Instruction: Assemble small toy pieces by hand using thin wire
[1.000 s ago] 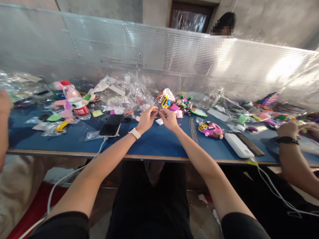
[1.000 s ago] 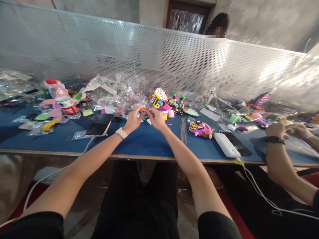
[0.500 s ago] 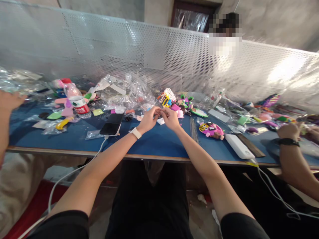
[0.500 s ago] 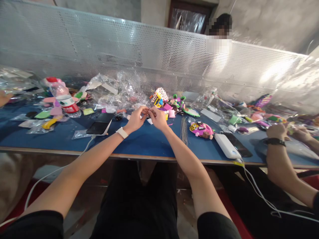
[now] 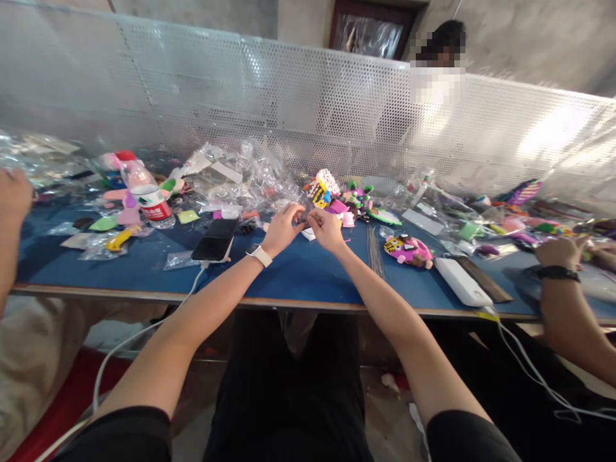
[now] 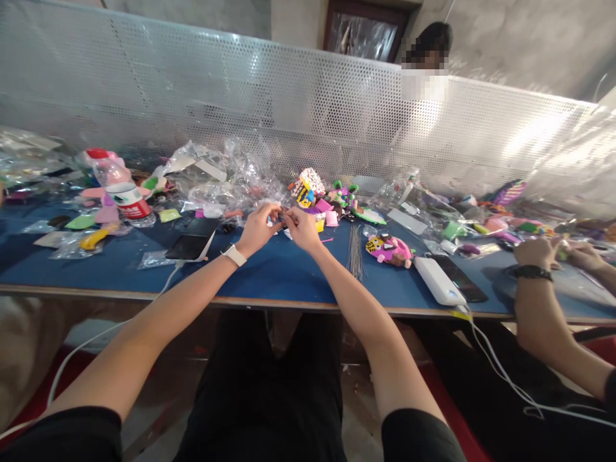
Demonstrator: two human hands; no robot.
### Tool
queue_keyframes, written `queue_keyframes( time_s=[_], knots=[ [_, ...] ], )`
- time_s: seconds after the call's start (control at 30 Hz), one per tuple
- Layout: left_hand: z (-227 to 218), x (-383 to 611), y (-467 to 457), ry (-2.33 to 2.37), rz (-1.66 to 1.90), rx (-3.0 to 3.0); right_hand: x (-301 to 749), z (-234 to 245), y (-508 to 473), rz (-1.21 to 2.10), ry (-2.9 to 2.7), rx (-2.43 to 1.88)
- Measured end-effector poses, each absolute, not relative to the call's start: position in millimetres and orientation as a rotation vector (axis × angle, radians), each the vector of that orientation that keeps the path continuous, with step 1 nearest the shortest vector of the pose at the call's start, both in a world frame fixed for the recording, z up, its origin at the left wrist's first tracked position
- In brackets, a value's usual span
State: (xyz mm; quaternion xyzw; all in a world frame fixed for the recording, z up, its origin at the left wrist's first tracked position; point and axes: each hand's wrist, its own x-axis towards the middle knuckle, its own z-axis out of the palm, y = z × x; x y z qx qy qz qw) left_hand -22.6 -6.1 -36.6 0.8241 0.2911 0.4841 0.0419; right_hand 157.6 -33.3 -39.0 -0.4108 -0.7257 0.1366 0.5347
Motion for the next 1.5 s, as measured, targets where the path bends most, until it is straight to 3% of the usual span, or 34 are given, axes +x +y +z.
queue_keyframes(
  time_s=[0.5, 1.13, 1.5],
  knots=[
    [-30, -32, -8, 0.833, 1.348, 2.976, 169, -35, -30, 0.375, -1.78, -0.872],
    [-24, -23, -9, 0.735, 1.535, 1.979, 157, -35, -34, 0.301, -1.844, -0.948],
    [-23, -23, -9, 0.732, 1.515, 2.031, 152, -38, -37, 0.36, -1.675, -0.995]
  ],
)
